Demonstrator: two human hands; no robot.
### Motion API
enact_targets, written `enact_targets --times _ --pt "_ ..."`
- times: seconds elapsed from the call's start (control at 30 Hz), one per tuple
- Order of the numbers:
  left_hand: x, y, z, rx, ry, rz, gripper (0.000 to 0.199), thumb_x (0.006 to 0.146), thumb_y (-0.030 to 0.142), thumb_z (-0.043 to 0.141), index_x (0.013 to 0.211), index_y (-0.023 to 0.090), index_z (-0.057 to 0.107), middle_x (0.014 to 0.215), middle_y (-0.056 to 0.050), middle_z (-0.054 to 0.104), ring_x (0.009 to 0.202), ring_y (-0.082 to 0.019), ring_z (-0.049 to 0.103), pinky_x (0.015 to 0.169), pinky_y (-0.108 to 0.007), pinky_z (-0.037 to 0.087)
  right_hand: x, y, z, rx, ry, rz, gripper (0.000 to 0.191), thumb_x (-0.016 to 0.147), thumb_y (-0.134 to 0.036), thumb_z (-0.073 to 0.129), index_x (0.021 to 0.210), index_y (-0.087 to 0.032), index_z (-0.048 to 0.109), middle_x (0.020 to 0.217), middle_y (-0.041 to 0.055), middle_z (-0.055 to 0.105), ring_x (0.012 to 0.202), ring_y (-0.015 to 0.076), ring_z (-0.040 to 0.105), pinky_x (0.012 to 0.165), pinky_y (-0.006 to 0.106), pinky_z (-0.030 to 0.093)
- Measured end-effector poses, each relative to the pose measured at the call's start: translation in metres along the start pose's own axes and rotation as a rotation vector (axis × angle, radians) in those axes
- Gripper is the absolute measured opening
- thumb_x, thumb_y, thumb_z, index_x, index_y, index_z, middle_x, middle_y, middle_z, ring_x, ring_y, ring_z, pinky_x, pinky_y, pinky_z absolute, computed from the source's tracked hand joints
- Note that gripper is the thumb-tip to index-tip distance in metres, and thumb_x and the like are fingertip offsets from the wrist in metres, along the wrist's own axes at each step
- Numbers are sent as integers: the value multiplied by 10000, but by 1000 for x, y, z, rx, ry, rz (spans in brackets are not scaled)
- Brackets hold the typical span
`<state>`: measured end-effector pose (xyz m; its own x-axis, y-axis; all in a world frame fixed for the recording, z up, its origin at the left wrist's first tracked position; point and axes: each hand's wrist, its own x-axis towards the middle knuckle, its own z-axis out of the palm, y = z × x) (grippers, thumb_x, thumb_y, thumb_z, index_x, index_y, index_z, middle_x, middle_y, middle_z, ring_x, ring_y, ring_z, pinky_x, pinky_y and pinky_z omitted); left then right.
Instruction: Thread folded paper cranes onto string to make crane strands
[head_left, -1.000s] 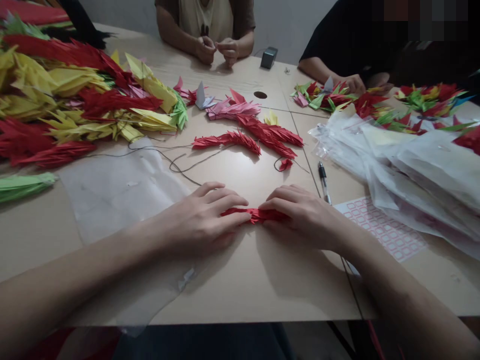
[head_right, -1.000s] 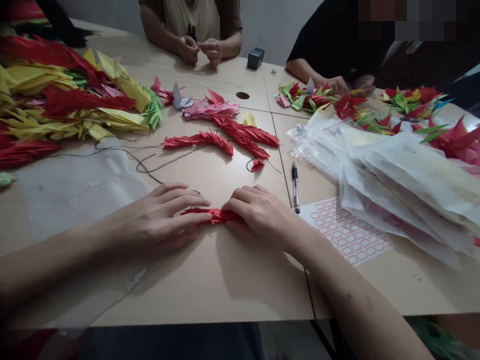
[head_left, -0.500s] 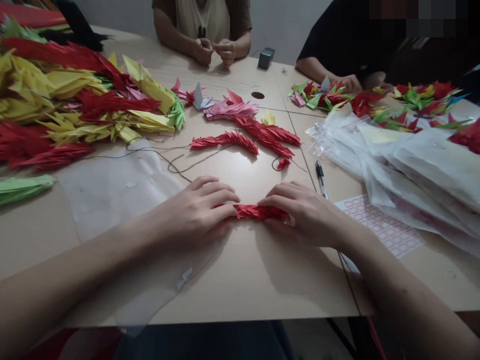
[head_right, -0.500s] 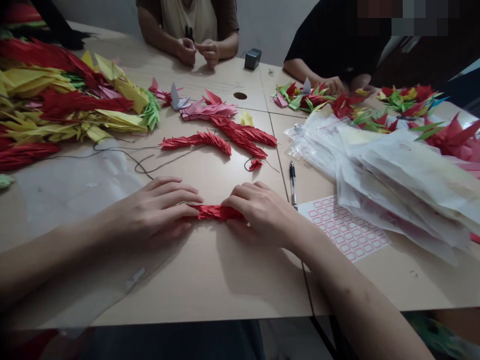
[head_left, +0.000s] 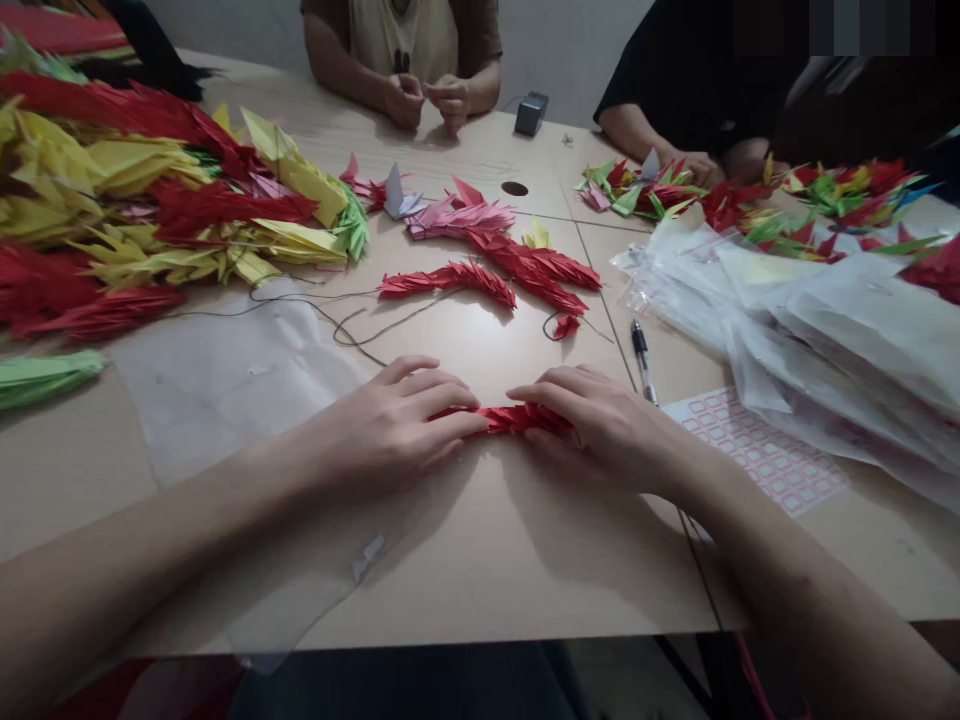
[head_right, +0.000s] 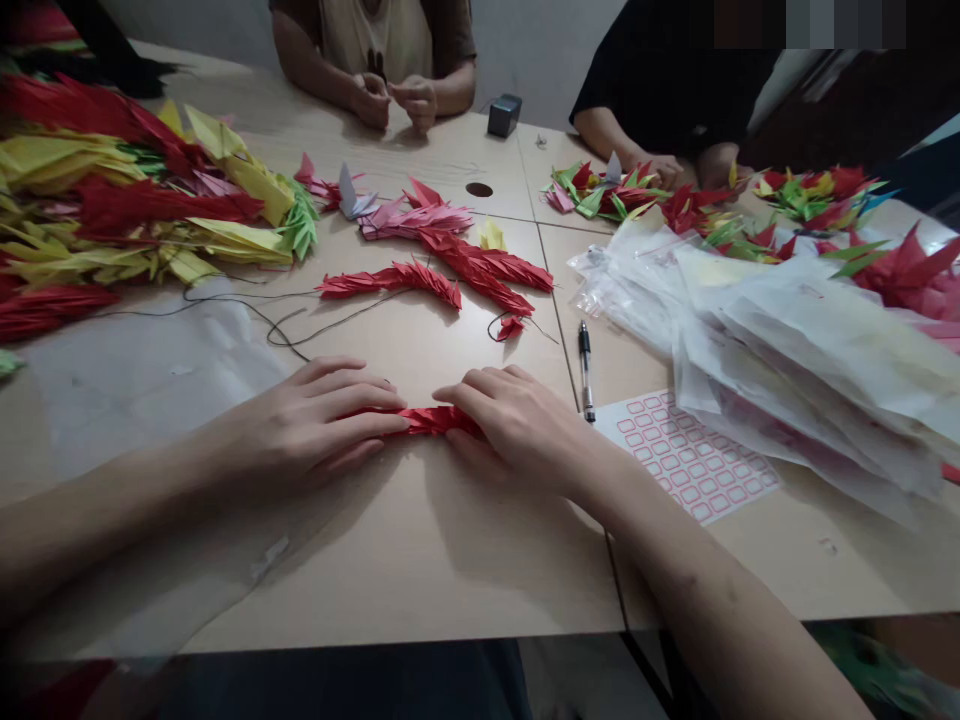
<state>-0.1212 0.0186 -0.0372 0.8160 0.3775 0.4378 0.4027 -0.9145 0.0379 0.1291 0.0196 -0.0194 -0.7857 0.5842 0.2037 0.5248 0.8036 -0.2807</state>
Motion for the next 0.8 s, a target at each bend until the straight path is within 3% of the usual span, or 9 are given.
enact_targets --times 0.13,0.27,0.53,0.8 --pt "-1 -1 2 -2 27 3 206 904 156 502 1088 180 590 975 -41 712 927 -148 644 953 -356 399 1 -5 3 -23 138 -69 198 893 -212 531 1077 -149 569 1047 135 590 930 207 556 789 354 473" --pt "-2 -2 4 -9 34 10 191 909 173 507 1082 182 585 957 -31 714 893 -137 650 966 -361 391 4 -13 11 -73 229 -164 87 892 -192 549 964 -176 594 998 108 608 916 198 545 810 362 445" --pt "-1 -2 5 -9 49 -7 157 907 159 500 1023 183 603 903 -14 719 869 -129 652 997 -367 371 9 -19 24 -130 271 -101 114 914 -139 502 854 -164 595 864 71 645 781 164 541 786 348 422" --pt "0 -1 2 -25 33 -22 153 910 161 491 972 201 625 902 -7 718 839 -119 653 992 -357 371 8 -18 22 -14 300 -96 129 863 -95 518 774 -185 541 836 48 626 762 145 525 779 331 430"
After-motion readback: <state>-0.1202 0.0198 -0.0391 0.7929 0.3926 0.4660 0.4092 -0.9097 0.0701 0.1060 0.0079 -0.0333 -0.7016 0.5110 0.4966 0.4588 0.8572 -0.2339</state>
